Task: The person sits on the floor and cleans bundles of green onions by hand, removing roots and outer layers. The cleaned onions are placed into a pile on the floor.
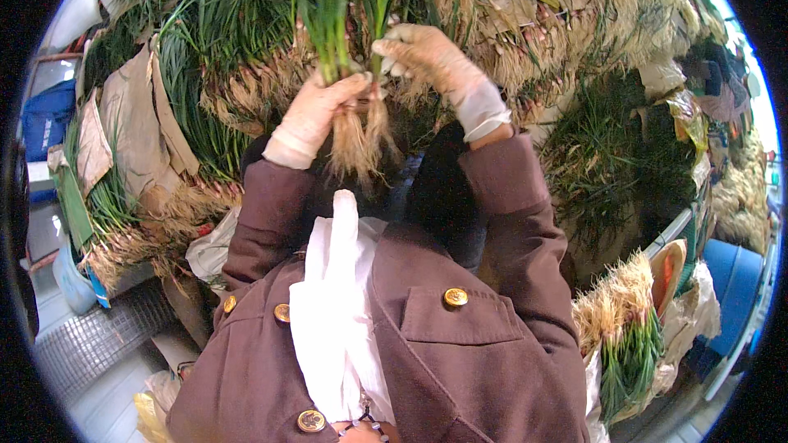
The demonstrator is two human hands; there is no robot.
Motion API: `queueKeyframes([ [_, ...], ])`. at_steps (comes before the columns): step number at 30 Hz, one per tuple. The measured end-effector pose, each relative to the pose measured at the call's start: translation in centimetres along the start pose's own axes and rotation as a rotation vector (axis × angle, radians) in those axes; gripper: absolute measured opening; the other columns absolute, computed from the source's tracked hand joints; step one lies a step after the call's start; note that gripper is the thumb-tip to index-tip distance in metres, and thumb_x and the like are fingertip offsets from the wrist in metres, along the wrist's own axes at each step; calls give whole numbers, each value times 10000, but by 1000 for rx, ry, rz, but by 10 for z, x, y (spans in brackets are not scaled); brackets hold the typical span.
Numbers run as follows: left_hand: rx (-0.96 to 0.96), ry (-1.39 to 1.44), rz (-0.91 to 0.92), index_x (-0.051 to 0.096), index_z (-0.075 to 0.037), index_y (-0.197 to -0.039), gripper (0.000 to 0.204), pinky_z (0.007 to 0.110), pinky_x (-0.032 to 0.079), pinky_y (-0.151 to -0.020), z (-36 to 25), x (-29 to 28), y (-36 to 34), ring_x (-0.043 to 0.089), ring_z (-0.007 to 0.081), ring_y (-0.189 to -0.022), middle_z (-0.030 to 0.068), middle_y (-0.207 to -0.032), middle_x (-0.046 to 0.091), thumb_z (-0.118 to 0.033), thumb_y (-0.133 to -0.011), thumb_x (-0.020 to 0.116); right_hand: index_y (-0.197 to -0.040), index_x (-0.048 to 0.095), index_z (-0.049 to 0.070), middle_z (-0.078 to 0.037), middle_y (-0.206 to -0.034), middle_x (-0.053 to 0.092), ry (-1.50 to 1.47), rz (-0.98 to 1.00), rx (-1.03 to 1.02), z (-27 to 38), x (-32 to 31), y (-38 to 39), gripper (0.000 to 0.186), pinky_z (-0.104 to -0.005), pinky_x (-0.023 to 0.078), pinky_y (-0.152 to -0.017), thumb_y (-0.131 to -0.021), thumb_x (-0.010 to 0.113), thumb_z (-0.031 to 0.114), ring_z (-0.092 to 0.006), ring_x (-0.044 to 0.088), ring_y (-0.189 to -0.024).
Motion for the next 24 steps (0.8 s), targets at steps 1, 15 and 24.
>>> queueKeyframes([
  [1, -18, -101, -57, 619, -22, -1004, 197, 286, 540, -781, 9, -7, -5, 658, 166, -761, 106, -916, 696, -154, -877, 690, -1007, 653, 65, 33, -799, 624, 47, -34, -45, -4, 9, -3, 288, -171, 445, -608, -906, 694, 332, -48, 543, -663],
  [15, -113, 319, -38, 536, 3, -1256, 399, 275, 576, -670, -17, -38, 75, 702, 200, -787, 202, -1132, 676, -155, -900, 625, -1174, 652, 73, -9, -1047, 666, -579, 192, -136, -14, 90, -1, 447, -230, 481, -791, -929, 634, 447, -84, 591, -892],
  [24, -86, 417, -155, 563, 31, -1184, 339, 280, 514, -653, -9, -39, 84, 595, 149, -663, 143, -924, 677, -113, -884, 622, -1181, 556, 51, 16, -916, 595, -905, 69, -229, -5, 134, -3, 271, -225, 473, -664, -955, 622, 186, -72, 528, -752],
])
Point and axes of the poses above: each hand's wrist, its own y-axis away from the middle knuckle, its own x-axis out of the palm, z = x × y, the point moved 5 cm from there along -y, towards the middle knuckle
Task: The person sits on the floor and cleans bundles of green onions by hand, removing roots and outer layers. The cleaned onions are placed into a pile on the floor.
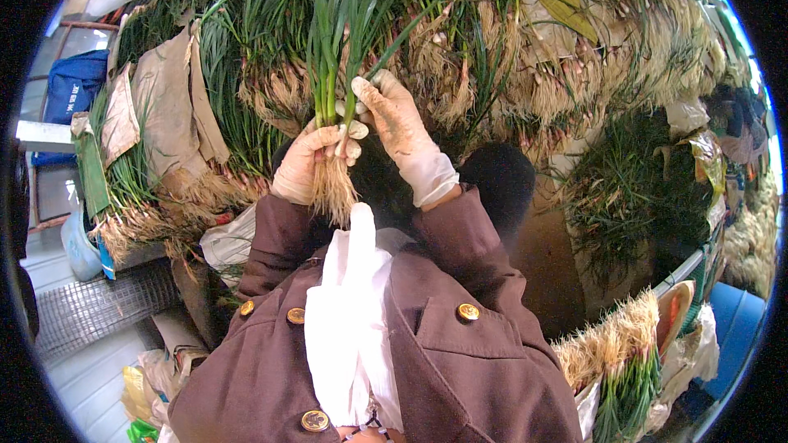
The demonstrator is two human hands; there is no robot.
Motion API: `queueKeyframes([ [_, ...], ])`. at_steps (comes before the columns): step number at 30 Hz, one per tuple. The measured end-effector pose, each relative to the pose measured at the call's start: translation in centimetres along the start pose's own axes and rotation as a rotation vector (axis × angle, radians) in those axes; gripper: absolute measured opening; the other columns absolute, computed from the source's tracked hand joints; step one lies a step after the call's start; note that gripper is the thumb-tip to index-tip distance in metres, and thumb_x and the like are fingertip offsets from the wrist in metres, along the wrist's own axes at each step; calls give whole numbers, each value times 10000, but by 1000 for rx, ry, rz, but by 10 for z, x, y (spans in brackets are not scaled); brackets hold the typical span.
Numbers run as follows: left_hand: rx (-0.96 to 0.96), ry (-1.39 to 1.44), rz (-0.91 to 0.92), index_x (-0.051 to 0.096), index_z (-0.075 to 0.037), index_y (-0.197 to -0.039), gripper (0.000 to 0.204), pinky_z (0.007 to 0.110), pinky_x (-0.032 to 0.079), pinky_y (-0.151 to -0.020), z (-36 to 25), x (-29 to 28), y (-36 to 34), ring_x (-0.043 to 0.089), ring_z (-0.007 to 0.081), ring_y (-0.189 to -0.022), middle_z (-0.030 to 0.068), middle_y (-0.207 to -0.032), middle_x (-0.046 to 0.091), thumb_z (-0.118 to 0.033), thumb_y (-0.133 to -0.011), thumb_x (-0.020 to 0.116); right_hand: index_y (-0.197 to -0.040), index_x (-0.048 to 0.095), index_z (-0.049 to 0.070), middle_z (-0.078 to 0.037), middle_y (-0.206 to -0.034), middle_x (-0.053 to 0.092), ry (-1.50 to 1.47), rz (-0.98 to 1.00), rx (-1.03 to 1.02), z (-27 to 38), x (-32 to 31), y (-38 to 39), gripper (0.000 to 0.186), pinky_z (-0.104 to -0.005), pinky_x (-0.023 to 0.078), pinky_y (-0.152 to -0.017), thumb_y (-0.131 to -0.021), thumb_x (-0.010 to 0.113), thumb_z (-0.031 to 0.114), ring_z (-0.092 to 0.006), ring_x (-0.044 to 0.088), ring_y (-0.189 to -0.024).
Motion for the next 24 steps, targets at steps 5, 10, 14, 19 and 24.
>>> queueKeyframes([
  [5, 106, -156, -55, 560, -39, -1117, 241, 342, 573, -698, 8, -3, -18, 672, 218, -726, 106, -885, 673, -91, -887, 613, -920, 546, 43, -46, -744, 560, 674, -441, -174, 13, -10, 6, 165, -281, 452, -606, -939, 632, 183, -132, 490, -655],
  [10, 96, -228, -12, 526, -40, -1088, 236, 366, 579, -716, 10, -7, -16, 674, 230, -730, 135, -882, 664, -80, -873, 614, -986, 567, 6, -165, -837, 627, 855, -473, -305, 16, -14, 8, 208, -346, 485, -713, -918, 650, 184, -240, 562, -730],
  [14, 71, -100, 104, 499, -70, -1141, 308, 342, 579, -694, 11, 18, 11, 670, 212, -772, 141, -933, 662, -107, -870, 640, -1012, 586, 2, -180, -887, 658, 877, -612, -323, 54, -71, 1, 287, -374, 501, -737, -899, 672, 251, -250, 632, -788],
  [19, 186, -319, -118, 532, -30, -1186, 331, 340, 578, -663, -29, -13, 29, 644, 188, -686, 145, -911, 673, -106, -887, 652, -1022, 674, 69, -131, -905, 681, 1381, 295, 603, 94, -120, 27, 538, -350, 526, -675, -845, 653, 576, -192, 648, -764],
  [24, 265, -263, -71, 511, 48, -1294, 472, 310, 516, -731, -39, -18, 21, 569, 137, -715, 82, -840, 614, -130, -885, 668, -915, 684, 7, -112, -759, 673, 1506, -293, 908, 103, -258, 24, 503, -298, 558, -638, -777, 780, 481, -158, 635, -637],
])
Point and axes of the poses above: each hand's wrist, its own y-axis away from the middle knuckle, its own x-axis out of the palm, z = x × y, the point moved 5 cm from there along -y, towards the middle knuckle
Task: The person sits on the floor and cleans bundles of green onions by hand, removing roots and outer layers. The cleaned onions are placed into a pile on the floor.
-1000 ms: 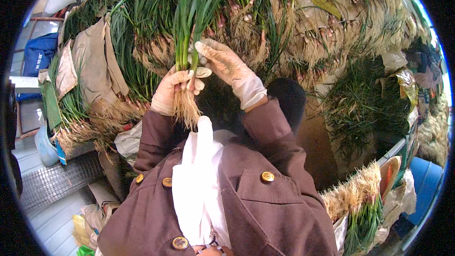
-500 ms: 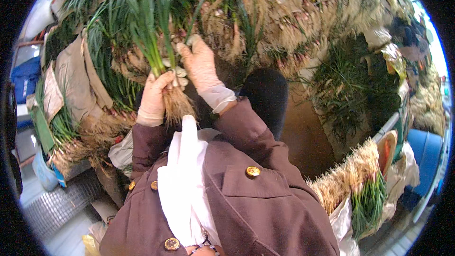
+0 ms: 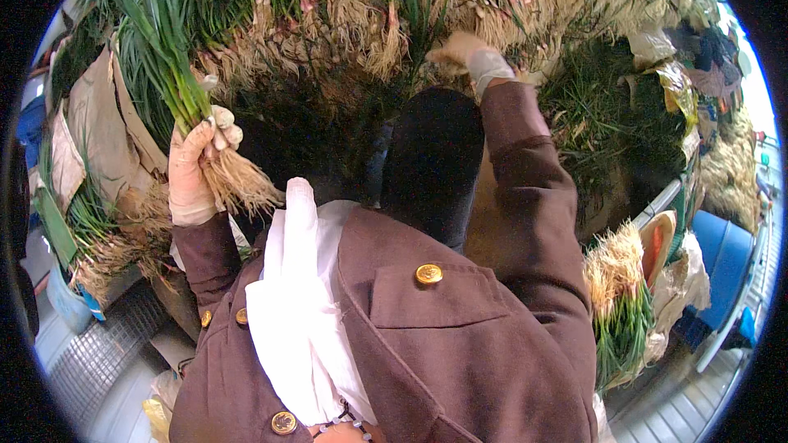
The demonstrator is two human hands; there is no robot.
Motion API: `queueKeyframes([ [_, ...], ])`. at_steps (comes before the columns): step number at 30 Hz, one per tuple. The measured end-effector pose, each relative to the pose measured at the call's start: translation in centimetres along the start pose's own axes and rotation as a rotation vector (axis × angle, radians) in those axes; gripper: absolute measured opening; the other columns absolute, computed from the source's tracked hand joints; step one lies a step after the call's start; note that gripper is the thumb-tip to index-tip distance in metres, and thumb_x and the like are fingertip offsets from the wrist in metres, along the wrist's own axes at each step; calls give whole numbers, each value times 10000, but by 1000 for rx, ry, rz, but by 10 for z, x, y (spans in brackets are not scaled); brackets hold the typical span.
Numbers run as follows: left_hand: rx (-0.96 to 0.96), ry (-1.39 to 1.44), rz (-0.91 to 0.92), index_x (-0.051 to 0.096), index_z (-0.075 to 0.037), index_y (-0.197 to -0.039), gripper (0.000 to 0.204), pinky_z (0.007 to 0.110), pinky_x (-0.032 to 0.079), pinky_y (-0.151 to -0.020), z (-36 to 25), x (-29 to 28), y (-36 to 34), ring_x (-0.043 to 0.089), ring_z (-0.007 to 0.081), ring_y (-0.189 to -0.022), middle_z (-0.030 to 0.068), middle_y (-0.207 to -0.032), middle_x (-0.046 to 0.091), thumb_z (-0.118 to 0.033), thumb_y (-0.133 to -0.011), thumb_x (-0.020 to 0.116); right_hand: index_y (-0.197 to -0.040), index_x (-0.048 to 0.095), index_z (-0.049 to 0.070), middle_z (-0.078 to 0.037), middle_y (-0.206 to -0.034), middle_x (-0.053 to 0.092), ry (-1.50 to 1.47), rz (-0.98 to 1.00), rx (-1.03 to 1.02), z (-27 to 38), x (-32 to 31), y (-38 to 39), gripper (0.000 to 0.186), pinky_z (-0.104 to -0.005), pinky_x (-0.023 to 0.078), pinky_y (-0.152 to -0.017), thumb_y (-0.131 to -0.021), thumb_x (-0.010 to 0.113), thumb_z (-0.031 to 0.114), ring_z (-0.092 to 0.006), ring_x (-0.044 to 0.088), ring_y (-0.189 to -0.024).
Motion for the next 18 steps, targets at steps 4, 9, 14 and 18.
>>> queueKeyframes([
  [4, -37, -29, -30, 483, 26, -1306, 471, 314, 512, -748, 13, -7, -12, 567, 128, -725, 58, -860, 592, -90, -884, 656, -1037, 698, -6, -130, -887, 699, -652, 25, -169, -40, 67, -68, 529, -349, 549, -703, -790, 770, 457, -238, 668, -802],
  [9, -72, 13, -26, 542, -24, -1155, 301, 320, 538, -735, 30, -16, -24, 600, 146, -675, 58, -838, 614, -54, -881, 665, -1020, 709, 49, -94, -904, 723, -176, -286, -180, -25, 5, 5, 498, -374, 500, -830, -825, 709, 507, -207, 647, -812],
  [14, -175, -140, 77, 570, -30, -1051, 200, 248, 543, -649, 39, 0, -52, 698, 184, -821, 137, -961, 698, -84, -889, 674, -1170, 660, 27, -90, -962, 716, -595, -483, -555, 2, -116, 134, 464, -258, 499, -773, -886, 692, 393, -128, 646, -844],
  [18, -136, -186, 175, 576, -21, -1051, 199, 183, 504, -571, 9, 61, -72, 694, 154, -820, 155, -1039, 703, -104, -895, 667, -1056, 684, 70, -29, -837, 688, -600, -499, -1003, 79, -150, 181, 279, -211, 478, -660, -941, 629, 318, -87, 633, -732],
])
Point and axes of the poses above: each hand's wrist, its own y-axis away from the middle knuckle, its own x-axis out of the palm, z = x × y, the point moved 5 cm from there along -y, towards the middle knuckle
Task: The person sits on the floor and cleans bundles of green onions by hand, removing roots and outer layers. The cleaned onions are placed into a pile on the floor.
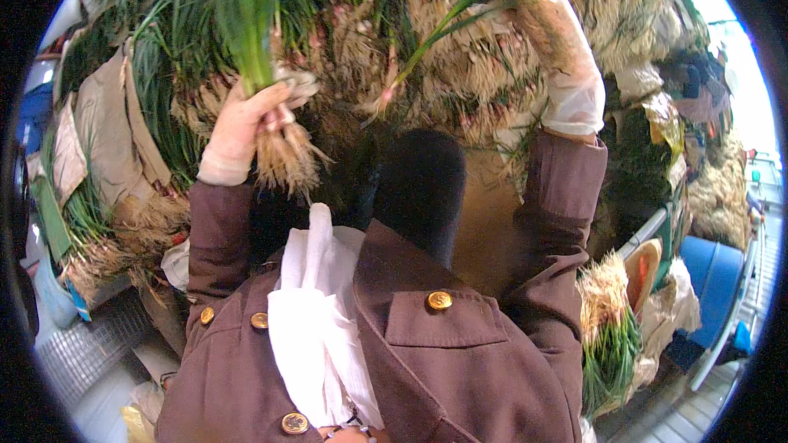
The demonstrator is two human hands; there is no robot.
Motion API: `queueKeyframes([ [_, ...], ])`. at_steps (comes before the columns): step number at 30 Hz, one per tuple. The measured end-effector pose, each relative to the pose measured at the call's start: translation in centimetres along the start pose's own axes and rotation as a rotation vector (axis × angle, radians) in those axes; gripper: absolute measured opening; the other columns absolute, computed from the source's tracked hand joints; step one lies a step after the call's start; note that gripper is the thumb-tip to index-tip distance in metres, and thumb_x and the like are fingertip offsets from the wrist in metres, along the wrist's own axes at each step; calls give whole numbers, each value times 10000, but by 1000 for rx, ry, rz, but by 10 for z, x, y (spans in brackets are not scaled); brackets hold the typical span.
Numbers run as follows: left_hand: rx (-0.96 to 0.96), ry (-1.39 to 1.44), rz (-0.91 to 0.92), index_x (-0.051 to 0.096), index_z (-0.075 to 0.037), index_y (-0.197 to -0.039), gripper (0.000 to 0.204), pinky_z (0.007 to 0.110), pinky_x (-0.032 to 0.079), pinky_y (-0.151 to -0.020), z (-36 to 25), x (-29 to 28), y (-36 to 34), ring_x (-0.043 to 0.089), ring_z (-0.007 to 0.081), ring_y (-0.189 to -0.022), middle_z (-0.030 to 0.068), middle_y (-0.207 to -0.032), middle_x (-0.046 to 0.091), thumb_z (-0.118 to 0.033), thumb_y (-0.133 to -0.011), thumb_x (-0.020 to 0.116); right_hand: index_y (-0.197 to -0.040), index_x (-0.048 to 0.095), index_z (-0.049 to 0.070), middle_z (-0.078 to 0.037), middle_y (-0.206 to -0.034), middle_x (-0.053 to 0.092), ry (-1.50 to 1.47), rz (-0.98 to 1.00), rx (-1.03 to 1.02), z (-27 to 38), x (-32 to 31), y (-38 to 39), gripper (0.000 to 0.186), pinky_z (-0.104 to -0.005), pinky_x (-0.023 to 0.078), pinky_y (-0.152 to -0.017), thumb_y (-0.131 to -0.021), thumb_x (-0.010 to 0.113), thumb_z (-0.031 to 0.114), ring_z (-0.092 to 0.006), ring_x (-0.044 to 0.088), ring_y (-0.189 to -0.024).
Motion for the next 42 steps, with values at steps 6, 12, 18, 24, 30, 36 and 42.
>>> queueKeyframes([
  [6, -38, -250, 220, 642, 5, -1075, 297, 143, 418, -476, -5, 21, -14, 577, 36, -587, 92, -940, 724, -229, -896, 677, -1124, 670, 62, -26, -949, 677, -239, 167, -16, 12, 82, -46, 330, -222, 512, -706, -941, 635, 335, -90, 647, -791],
  [12, -89, -28, 227, 635, 43, -1115, 340, 154, 408, -453, 20, -4, 7, 571, 62, -541, 82, -805, 705, -206, -885, 666, -1302, 542, -1, -105, -1025, 667, -307, 126, 269, -8, 166, -30, 777, -289, 497, -778, -833, 665, 606, -138, 625, -813],
  [18, -17, 40, 1, 612, -25, -971, 153, 188, 422, -464, 42, -38, 15, 576, 103, -521, 68, -722, 670, -114, -857, 661, -1251, 566, 3, -46, -948, 691, -277, 618, 490, -27, 256, 57, 443, -205, 456, -594, -899, 677, 248, -85, 614, -747],
  [24, -66, 61, 3, 611, -26, -953, 143, 189, 425, -477, 41, -39, 24, 630, 128, -583, 86, -737, 678, -109, -847, 662, -1025, 700, 32, -48, -880, 704, 132, 397, 252, -55, 253, 42, 183, -257, 507, -650, -914, 624, 156, -123, 635, -716],
  [30, -90, 59, 2, 602, -56, -895, 147, 171, 419, -460, 47, -39, 45, 629, 100, -590, 59, -756, 668, -141, -805, 682, -1004, 710, 35, -41, -869, 695, -77, 119, 479, -67, 216, 31, 232, -237, 494, -653, -941, 628, 242, -89, 598, -696],
  [36, -55, 22, -38, 562, -58, -1041, 276, 171, 426, -478, 40, -24, 46, 622, 103, -598, 47, -809, 673, -113, -795, 675, -1146, 656, 34, 28, -740, 586, -211, 166, 451, -8, 251, 36, 403, -171, 338, -564, -915, 674, 364, -28, 469, -626],
  [42, -79, 118, -58, 482, -50, -1278, 475, 180, 468, -521, 26, -19, 58, 702, 173, -774, 95, -956, 694, -50, -825, 625, -1011, 665, 35, 15, -787, 639, -389, 117, 393, -20, 250, 38, 334, -197, 353, -515, -931, 657, 360, -39, 488, -597],
])
Point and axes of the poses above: each hand's wrist, its own y-axis away from the middle knuckle, its own x-axis out of the palm, z = x × y, the point moved 5 cm from there along -y, towards the middle knuckle
